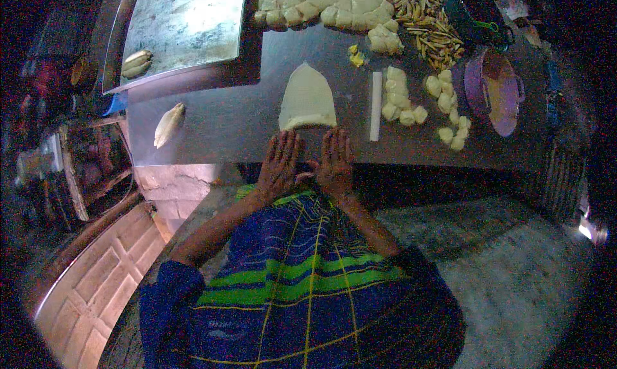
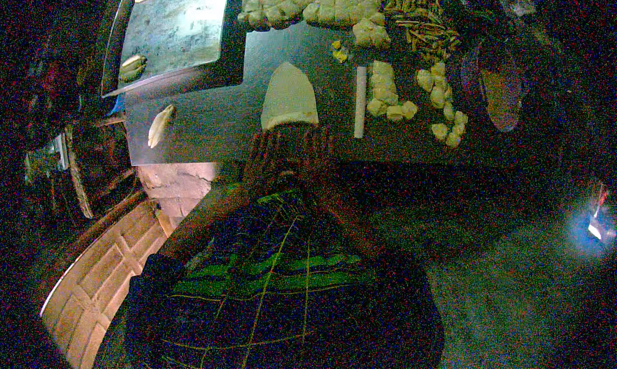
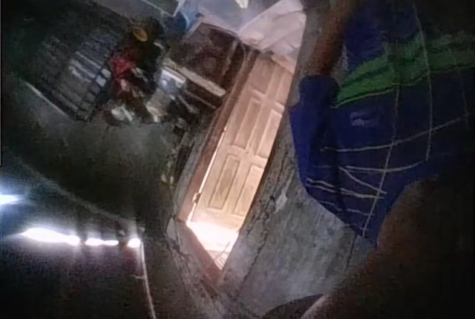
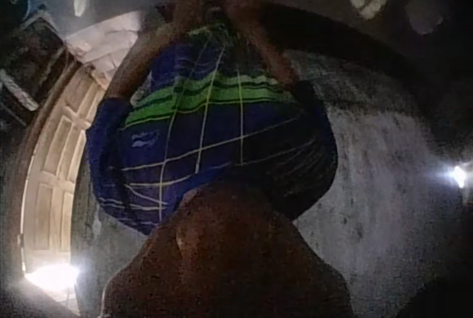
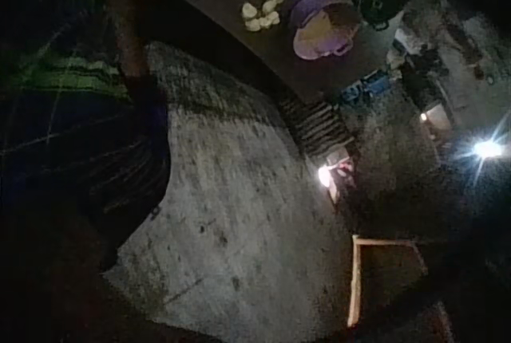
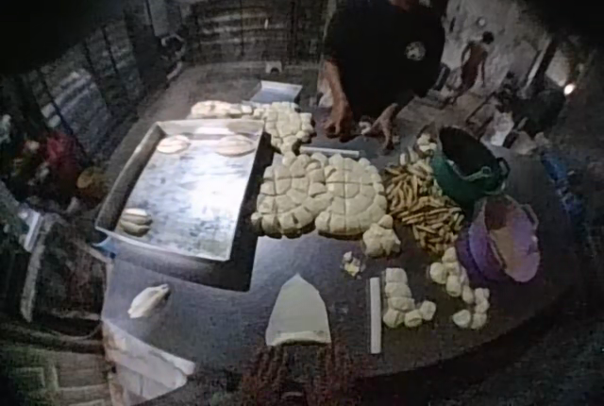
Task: The person rolls pieces of dough into flat ovals, spreads a dark filling onto the center with a brush, and rolls the dough up into cylinders before placing them onto a metal tray.
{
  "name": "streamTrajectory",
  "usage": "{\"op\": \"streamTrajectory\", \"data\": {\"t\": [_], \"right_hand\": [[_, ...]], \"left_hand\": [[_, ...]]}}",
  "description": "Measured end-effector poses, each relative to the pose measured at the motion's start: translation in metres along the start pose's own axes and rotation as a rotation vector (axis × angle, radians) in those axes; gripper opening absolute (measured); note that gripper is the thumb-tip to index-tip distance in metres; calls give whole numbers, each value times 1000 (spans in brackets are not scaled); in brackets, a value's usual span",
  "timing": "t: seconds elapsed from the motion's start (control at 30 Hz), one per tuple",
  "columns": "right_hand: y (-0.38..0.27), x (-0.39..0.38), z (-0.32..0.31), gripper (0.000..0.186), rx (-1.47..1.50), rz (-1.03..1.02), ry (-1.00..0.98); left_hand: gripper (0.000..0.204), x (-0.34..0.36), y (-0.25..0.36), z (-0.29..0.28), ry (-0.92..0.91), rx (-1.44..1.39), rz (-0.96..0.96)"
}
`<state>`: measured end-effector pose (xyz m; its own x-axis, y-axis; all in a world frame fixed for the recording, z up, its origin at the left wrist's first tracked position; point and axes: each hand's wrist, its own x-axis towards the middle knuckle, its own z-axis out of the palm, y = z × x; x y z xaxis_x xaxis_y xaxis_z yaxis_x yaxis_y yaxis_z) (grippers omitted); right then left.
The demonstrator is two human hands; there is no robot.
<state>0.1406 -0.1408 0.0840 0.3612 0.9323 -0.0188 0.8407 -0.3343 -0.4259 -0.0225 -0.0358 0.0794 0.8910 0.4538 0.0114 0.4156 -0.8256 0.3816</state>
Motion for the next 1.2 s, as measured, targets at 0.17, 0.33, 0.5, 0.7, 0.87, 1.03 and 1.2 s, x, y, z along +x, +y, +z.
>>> {"op": "streamTrajectory", "data": {"t": [0.17, 0.33, 0.5, 0.7, 0.87, 1.03, 1.2], "right_hand": [[8, -3, 13, 91, -190, -116, 34], [4, 5, 5, 94, -28, -30, -54], [13, 4, 6, 97, -182, -169, -11], [14, 34, -10, 104, 32, -52, -137], [27, 31, -5, 104, -32, -238, 86], [7, 52, -28, 105, 173, 18, -265], [11, 74, -18, 102, -159, -182, -41]], "left_hand": [[99, 4, 6, 4, 35, 7, -19], [102, 7, 9, 10, 60, -8, -57], [104, 9, 11, 14, 91, -49, -70], [108, 30, 9, 11, 119, 18, -145], [105, 28, 9, 10, 91, -113, -223], [106, 34, 1, -2, 68, -195, -236], [103, 49, 0, -1, 132, -161, -279]]}}
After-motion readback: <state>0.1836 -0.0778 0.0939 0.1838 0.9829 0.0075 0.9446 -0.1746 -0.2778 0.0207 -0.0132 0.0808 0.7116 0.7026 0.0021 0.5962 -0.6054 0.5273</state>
